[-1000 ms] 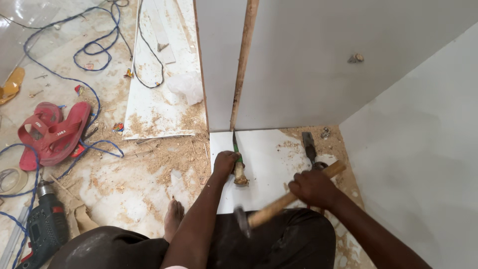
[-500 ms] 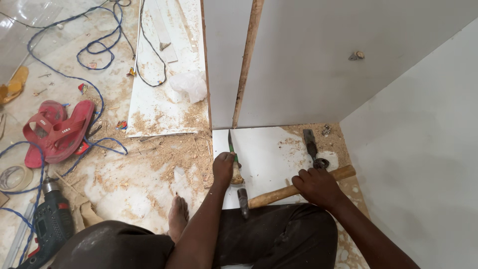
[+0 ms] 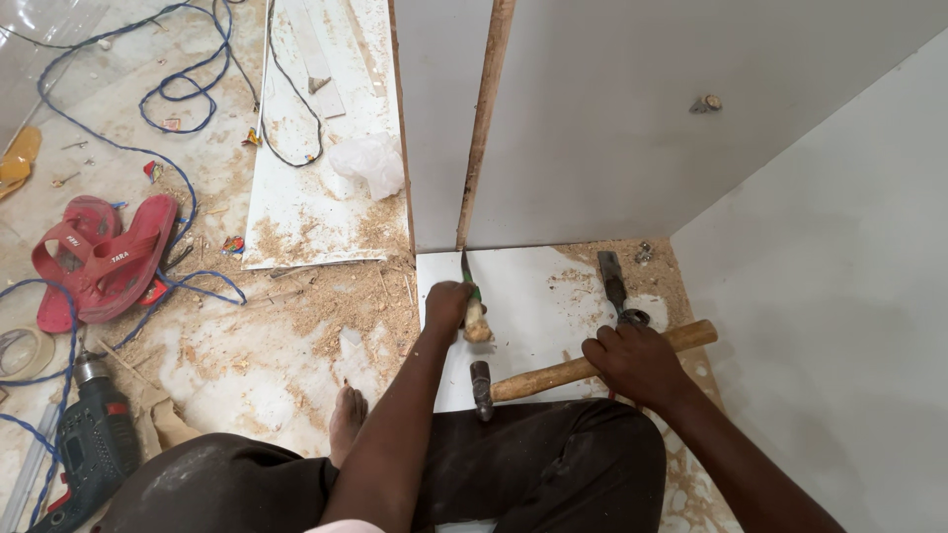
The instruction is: The person sits on the floor and uses a hammer and chisel to secure a wooden trim piece along the bottom edge of a white cabinet. They repeatedly strike the chisel to drive the trim into place, occasionally adjusting the tool's position along the seam.
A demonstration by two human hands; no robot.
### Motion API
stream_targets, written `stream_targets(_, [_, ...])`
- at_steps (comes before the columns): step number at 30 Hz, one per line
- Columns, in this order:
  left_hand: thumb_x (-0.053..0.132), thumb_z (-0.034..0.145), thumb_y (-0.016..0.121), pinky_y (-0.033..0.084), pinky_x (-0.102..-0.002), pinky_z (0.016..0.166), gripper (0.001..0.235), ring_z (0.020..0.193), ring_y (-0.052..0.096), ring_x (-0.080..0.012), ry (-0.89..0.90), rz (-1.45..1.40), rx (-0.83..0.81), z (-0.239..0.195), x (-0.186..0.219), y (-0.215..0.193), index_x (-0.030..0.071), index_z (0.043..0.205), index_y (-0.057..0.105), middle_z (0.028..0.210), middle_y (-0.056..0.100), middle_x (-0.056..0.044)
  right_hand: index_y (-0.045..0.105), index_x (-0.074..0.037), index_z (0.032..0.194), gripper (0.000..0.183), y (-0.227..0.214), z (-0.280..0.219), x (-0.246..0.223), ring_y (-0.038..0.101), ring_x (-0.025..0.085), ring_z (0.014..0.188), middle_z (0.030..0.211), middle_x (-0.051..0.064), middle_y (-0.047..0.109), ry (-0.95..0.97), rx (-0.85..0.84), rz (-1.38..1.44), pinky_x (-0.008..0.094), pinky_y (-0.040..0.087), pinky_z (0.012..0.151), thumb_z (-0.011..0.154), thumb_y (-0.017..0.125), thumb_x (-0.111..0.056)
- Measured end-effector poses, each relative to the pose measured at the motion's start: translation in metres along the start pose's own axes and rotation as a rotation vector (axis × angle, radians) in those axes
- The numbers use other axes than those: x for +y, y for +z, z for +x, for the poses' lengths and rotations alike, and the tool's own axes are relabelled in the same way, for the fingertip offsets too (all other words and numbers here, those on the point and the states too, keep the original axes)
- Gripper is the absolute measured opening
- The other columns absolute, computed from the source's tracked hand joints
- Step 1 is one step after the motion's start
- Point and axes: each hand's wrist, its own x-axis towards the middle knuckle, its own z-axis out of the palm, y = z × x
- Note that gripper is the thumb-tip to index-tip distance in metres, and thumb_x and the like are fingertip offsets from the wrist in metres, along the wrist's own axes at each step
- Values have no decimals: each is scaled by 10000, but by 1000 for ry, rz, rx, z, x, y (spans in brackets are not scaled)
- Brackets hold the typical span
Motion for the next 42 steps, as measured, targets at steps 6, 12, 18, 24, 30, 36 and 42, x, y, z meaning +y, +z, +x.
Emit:
stream_targets(6, [68, 934, 661, 607, -382, 530, 222, 585, 723, -288, -125, -88, 14, 48, 24, -9, -144, 994, 694, 804, 718, -235, 622, -143, 835, 127, -24, 20, 5, 654, 219, 706, 751, 31, 615, -77, 55, -67, 382, 554, 641, 819, 729, -209])
stream_targets(12, [63, 974, 610, 642, -422, 562, 235, 659, 711, -316, -238, -131, -45, 62, 35, -21, -133, 1103, 619, 837, 684, -222, 655, -137, 871, 132, -37, 39, 7, 668, 201, 683, 758, 30, 640, -29, 57, -77, 362, 545, 537, 817, 730, -231])
stream_targets(18, [74, 983, 590, 646, -420, 593, 227, 673, 723, -292, -232, -143, -91, 56, 43, -21, -114, 1109, 608, 827, 687, -202, 649, -140, 832, 136, -47, 50, 5, 648, 202, 651, 726, 16, 628, -28, 140, -36, 365, 532, 526, 795, 751, -222])
stream_targets(24, [55, 986, 588, 658, -438, 608, 259, 686, 735, -313, -238, -176, -110, 47, 41, -11, -148, 1147, 588, 855, 689, -225, 645, -136, 847, 182, -37, 60, 15, 642, 201, 614, 728, 23, 626, 60, 149, 47, 379, 510, 480, 758, 784, -211])
stream_targets(30, [104, 996, 554, 663, -446, 607, 283, 682, 726, -309, -248, -102, -119, 46, 47, -21, -129, 1151, 597, 866, 697, -242, 627, -125, 848, 184, -33, 50, 17, 641, 205, 620, 728, 32, 614, 62, 166, 73, 382, 518, 508, 768, 779, -192])
stream_targets(36, [106, 1002, 570, 662, -430, 613, 288, 708, 741, -312, -219, -102, -114, 45, 42, -17, -142, 1149, 589, 880, 710, -245, 623, -117, 809, 164, -13, 57, 21, 631, 198, 589, 699, 30, 603, 86, 76, 73, 379, 517, 488, 823, 769, -191])
stream_targets(42, [91, 989, 586, 660, -420, 606, 282, 702, 752, -315, -215, -154, -85, 46, 37, -14, -147, 1140, 587, 889, 715, -252, 604, -112, 778, 172, -9, 40, 14, 615, 202, 596, 664, 41, 567, -68, 311, 71, 388, 518, 508, 806, 763, -169])
